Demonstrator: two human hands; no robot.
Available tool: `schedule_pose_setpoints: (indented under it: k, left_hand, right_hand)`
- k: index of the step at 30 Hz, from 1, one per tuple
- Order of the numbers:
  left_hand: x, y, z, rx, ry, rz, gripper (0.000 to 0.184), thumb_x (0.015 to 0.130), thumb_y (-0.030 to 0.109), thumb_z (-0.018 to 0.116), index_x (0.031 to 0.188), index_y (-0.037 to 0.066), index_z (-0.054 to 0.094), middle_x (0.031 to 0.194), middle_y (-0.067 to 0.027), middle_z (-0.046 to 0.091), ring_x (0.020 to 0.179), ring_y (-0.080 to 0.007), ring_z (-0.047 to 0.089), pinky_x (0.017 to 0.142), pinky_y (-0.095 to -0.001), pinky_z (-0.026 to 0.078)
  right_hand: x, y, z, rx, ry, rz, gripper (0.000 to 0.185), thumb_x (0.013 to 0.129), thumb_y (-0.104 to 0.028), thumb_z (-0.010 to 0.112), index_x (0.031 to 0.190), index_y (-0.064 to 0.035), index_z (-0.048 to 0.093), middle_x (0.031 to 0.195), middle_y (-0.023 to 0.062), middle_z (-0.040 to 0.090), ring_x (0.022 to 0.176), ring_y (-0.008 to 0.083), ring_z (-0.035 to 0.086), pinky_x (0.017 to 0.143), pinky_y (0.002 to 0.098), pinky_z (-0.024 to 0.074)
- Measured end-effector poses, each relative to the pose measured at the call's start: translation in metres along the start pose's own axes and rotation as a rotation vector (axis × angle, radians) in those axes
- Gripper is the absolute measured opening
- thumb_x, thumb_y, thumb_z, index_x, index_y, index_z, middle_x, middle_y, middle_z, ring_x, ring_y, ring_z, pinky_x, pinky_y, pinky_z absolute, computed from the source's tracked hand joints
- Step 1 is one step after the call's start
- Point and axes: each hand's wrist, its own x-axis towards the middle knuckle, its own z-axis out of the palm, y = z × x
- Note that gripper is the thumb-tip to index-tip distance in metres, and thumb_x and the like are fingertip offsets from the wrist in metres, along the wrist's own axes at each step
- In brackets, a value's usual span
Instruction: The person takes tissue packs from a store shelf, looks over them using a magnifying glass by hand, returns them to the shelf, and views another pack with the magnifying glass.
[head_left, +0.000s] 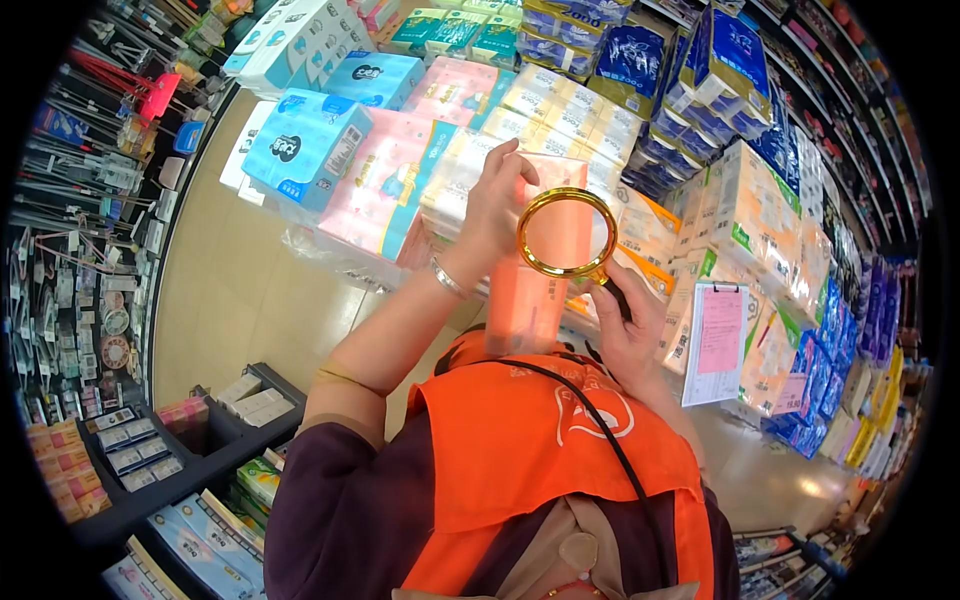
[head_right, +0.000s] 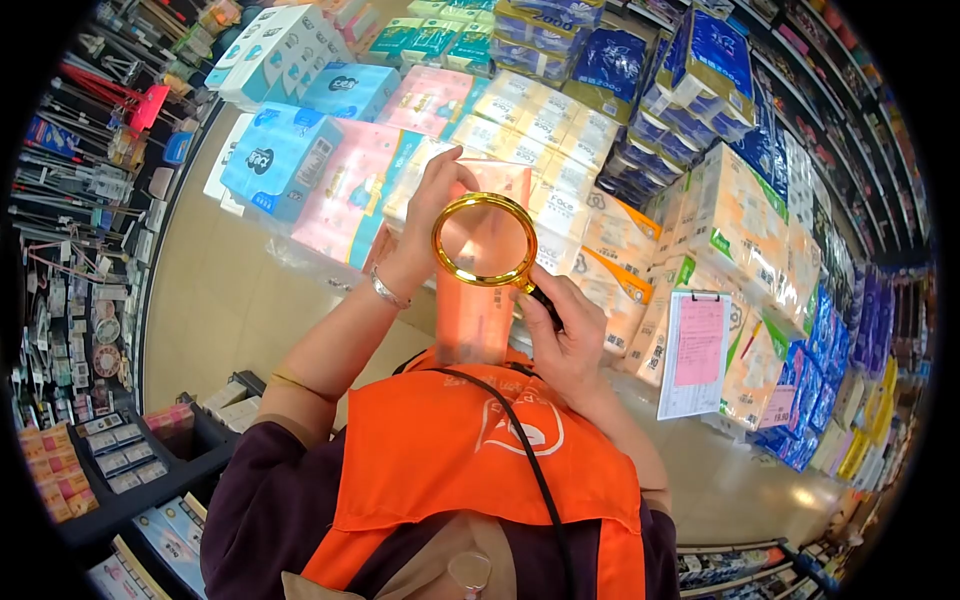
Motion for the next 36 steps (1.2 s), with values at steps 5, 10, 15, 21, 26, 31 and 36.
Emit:
schedule_pose_setpoints:
  k: [5,10,15,21,26,31,36]
  left_hand:
    - [-0.004,0.002,0.002,0.024,-0.024,-0.053,0.02,0.074,0.012,0.076,0.085,0.006,0.06,0.123,-0.0174,0.053,0.119,-0.0353,0.053,0.089,-0.0381,0.048]
    - [-0.002,-0.01,0.001,-0.069,0.01,-0.006,0.018,0.073,0.009,0.077,0.082,0.005,0.061,0.134,-0.0175,0.05,0.107,-0.0332,0.06,0.081,-0.036,0.051]
    - [-0.003,-0.016,0.004,-0.179,0.034,-0.061,0.018,0.074,0.01,0.076,0.08,0.003,0.061,0.132,-0.0167,0.054,0.109,-0.03,0.06,0.082,-0.0345,0.05]
    - [-0.004,-0.016,-0.002,-0.222,0.003,-0.12,0.019,0.076,0.011,0.075,0.078,0.001,0.059,0.132,-0.0178,0.055,0.11,-0.0301,0.06,0.084,-0.0349,0.049]
    - [-0.003,-0.012,-0.007,-0.204,-0.018,-0.117,0.015,0.081,0.008,0.07,0.077,0.0,0.058,0.129,-0.0197,0.056,0.114,-0.0316,0.059,0.086,-0.0358,0.049]
    - [-0.001,-0.016,-0.004,-0.218,-0.027,-0.149,0.015,0.083,0.007,0.068,0.076,-0.001,0.057,0.126,-0.0211,0.057,0.117,-0.0322,0.058,0.086,-0.0373,0.05]
    - [-0.001,-0.012,-0.006,-0.186,-0.03,-0.152,0.015,0.083,0.008,0.069,0.076,0.0,0.058,0.129,-0.0195,0.056,0.113,-0.0298,0.06,0.084,-0.0365,0.05]
  right_hand:
    - [0.0,0.002,0.0,-0.016,0.02,-0.008,0.031,0.089,0.0,0.063,0.119,0.0054,0.061,0.077,0.0099,0.063,0.061,0.0134,0.054,0.055,0.0247,0.0419]
    - [0.003,0.001,-0.002,-0.064,0.018,0.038,0.031,0.089,0.0,0.063,0.119,0.0049,0.061,0.078,0.0099,0.062,0.063,0.0129,0.053,0.057,0.0245,0.0417]
    - [0.001,0.015,0.004,0.001,0.053,0.105,0.031,0.09,-0.001,0.063,0.12,0.0048,0.06,0.082,0.0106,0.064,0.067,0.011,0.055,0.06,0.0238,0.0436]
    - [0.001,0.015,0.005,-0.008,0.026,0.052,0.03,0.089,-0.001,0.064,0.119,0.0052,0.061,0.083,0.0113,0.065,0.066,0.0113,0.055,0.059,0.0238,0.0438]
    - [-0.001,0.01,0.002,-0.035,-0.005,0.018,0.031,0.088,0.0,0.065,0.118,0.0048,0.062,0.079,0.0099,0.063,0.062,0.0114,0.053,0.055,0.0236,0.0417]
    - [-0.005,0.009,0.003,0.0,0.013,-0.008,0.031,0.088,-0.001,0.066,0.119,0.0043,0.062,0.077,0.0089,0.062,0.061,0.0108,0.052,0.055,0.023,0.0408]
    - [-0.004,0.008,0.002,0.004,0.029,-0.001,0.032,0.089,0.0,0.065,0.12,0.004,0.061,0.077,0.0089,0.062,0.062,0.0111,0.053,0.055,0.0233,0.0412]
